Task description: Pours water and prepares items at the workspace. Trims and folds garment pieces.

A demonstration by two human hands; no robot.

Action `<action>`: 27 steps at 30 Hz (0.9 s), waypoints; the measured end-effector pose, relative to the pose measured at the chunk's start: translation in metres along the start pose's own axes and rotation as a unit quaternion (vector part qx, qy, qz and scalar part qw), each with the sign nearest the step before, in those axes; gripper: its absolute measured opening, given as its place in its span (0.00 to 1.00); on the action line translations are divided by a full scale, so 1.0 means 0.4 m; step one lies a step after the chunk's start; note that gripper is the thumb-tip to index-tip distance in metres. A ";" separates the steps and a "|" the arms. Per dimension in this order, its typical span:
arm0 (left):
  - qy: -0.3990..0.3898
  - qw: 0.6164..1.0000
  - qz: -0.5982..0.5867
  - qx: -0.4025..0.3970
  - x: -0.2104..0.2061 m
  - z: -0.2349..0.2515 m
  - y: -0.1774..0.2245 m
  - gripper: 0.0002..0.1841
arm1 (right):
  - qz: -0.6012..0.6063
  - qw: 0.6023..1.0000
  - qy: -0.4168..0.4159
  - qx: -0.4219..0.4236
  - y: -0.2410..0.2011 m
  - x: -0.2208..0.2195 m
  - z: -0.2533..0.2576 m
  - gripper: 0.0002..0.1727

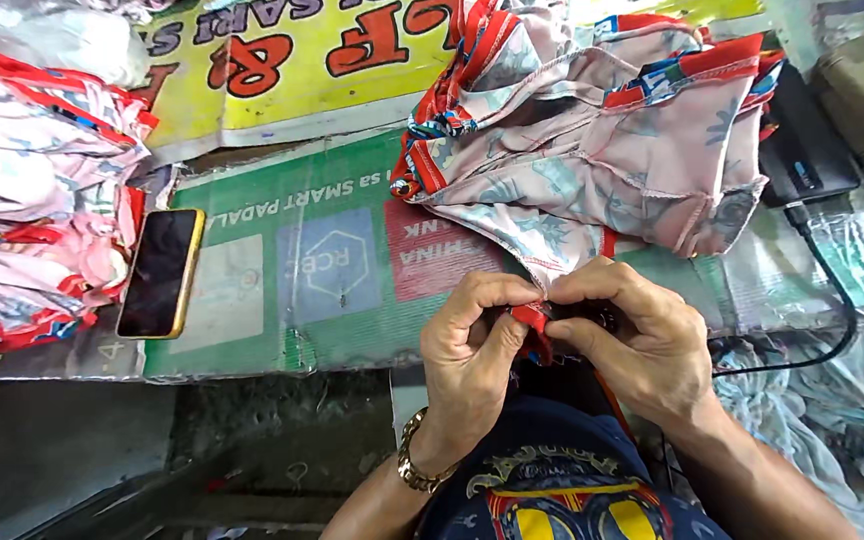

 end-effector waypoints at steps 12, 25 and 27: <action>-0.049 0.980 0.134 -0.141 0.014 0.019 0.021 0.03 | -0.014 0.999 -0.027 0.022 0.000 0.007 0.011 0.08; -0.083 0.966 0.151 -0.192 0.024 0.032 0.010 0.03 | 0.030 0.997 -0.056 -0.035 0.027 0.002 0.005 0.09; -0.087 0.963 0.156 -0.200 0.024 0.032 0.009 0.02 | 0.030 0.997 -0.060 -0.029 0.026 0.002 0.008 0.07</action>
Point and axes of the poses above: each hand's wrist, its own z-axis towards the middle knuckle, its own x-axis out of the back of the hand, y = z × x, the point moved 6 cm from there along z, towards the middle knuckle, and after that the axes turned 11 degrees about y, right-handed, at the moved point
